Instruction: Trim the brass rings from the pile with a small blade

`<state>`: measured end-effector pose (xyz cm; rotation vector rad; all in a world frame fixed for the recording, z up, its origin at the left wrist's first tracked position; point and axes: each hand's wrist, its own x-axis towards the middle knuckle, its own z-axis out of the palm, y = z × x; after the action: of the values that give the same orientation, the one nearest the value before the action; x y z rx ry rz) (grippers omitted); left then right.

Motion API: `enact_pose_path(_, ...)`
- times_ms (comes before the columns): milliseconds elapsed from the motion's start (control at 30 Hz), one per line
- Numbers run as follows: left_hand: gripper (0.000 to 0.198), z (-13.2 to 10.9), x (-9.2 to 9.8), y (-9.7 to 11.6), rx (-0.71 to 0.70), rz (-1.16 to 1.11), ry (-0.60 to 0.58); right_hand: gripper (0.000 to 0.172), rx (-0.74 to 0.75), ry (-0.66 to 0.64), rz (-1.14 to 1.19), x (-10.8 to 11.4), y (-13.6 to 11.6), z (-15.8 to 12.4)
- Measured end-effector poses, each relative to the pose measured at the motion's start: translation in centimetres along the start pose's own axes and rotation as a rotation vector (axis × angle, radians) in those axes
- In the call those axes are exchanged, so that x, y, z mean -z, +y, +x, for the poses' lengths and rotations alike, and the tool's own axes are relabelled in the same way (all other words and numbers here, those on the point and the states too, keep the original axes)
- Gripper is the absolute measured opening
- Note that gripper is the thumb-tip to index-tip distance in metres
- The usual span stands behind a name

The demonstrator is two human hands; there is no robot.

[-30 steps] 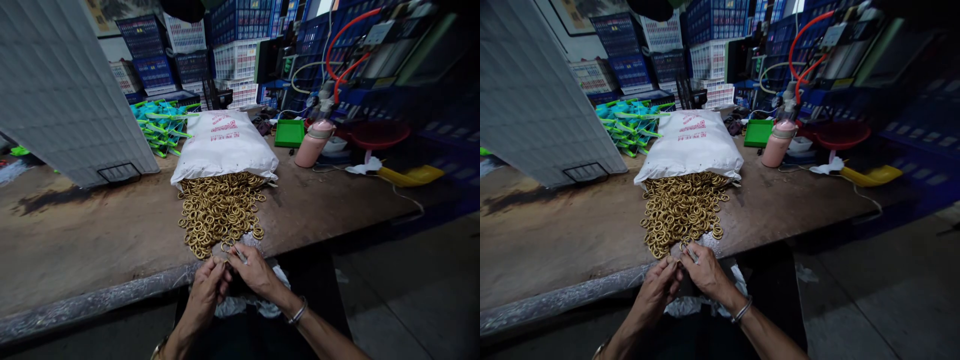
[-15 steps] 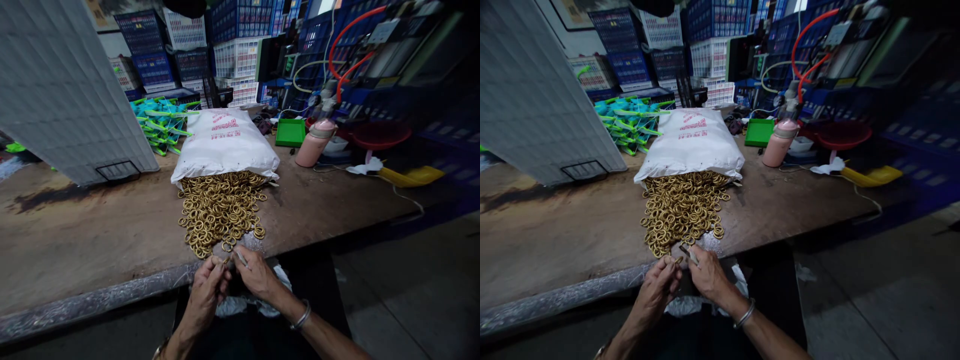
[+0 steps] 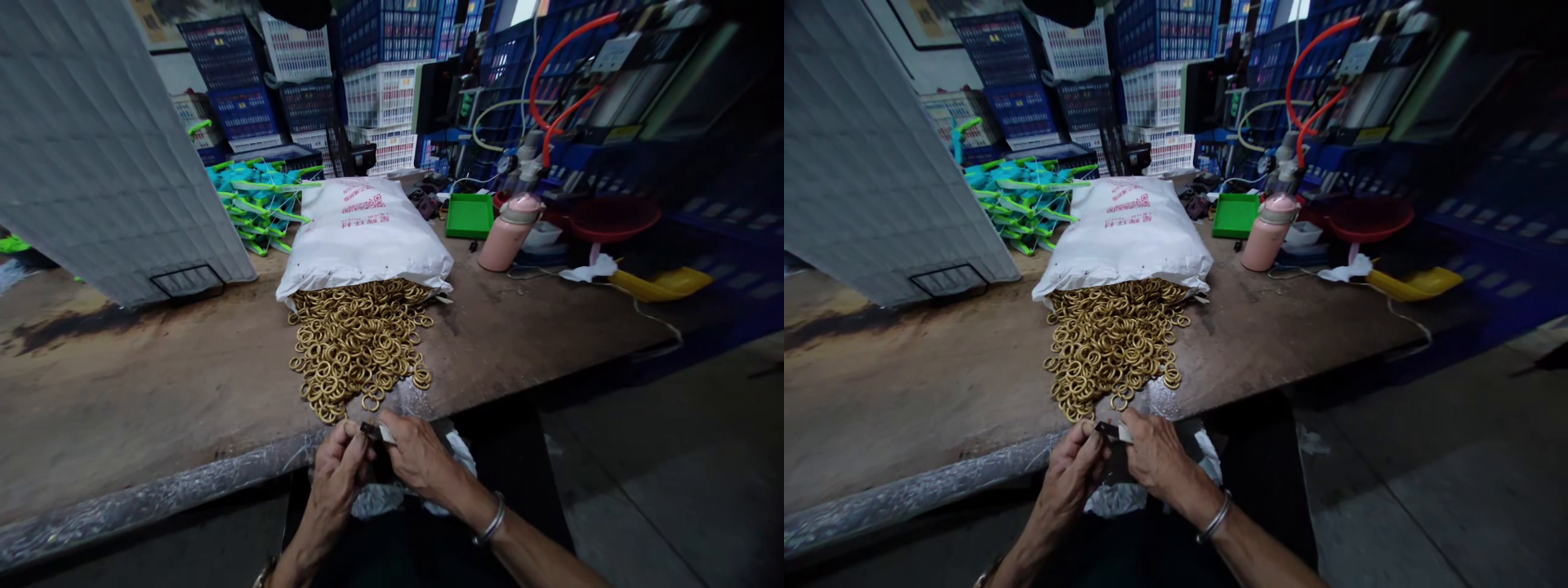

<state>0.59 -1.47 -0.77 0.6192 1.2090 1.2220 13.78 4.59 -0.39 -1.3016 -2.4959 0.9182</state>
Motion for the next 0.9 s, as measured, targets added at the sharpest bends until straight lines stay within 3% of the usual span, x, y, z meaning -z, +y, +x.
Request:
enact_pose_path(233,0.029,-1.5,-0.1,1.0,0.096,-0.137,-0.076,0.021,-0.089,0.135,-0.115,-0.7,1.0,0.3)
enact_pose_path(333,0.03,-1.3,0.3,1.0,0.103,-0.19,-0.046,0.018,-0.168,0.177,-0.162,-1.0,0.4,0.5)
enact_pose_path(533,0.021,-1.0,0.9,0.4,0.067,-0.269,0.006,0.016,-0.189,0.186,-0.231,-1.3,-0.7,1.4)
enact_pose_path(700,0.029,-1.1,1.3,0.6,0.16,-0.4,0.008,0.017,-0.165,0.23,-0.333,-2.5,-0.2,2.8)
enact_pose_path(900,0.021,-0.7,1.8,0.7,0.199,-0.477,0.06,0.017,-0.165,0.267,-0.365,-3.0,0.3,3.7)
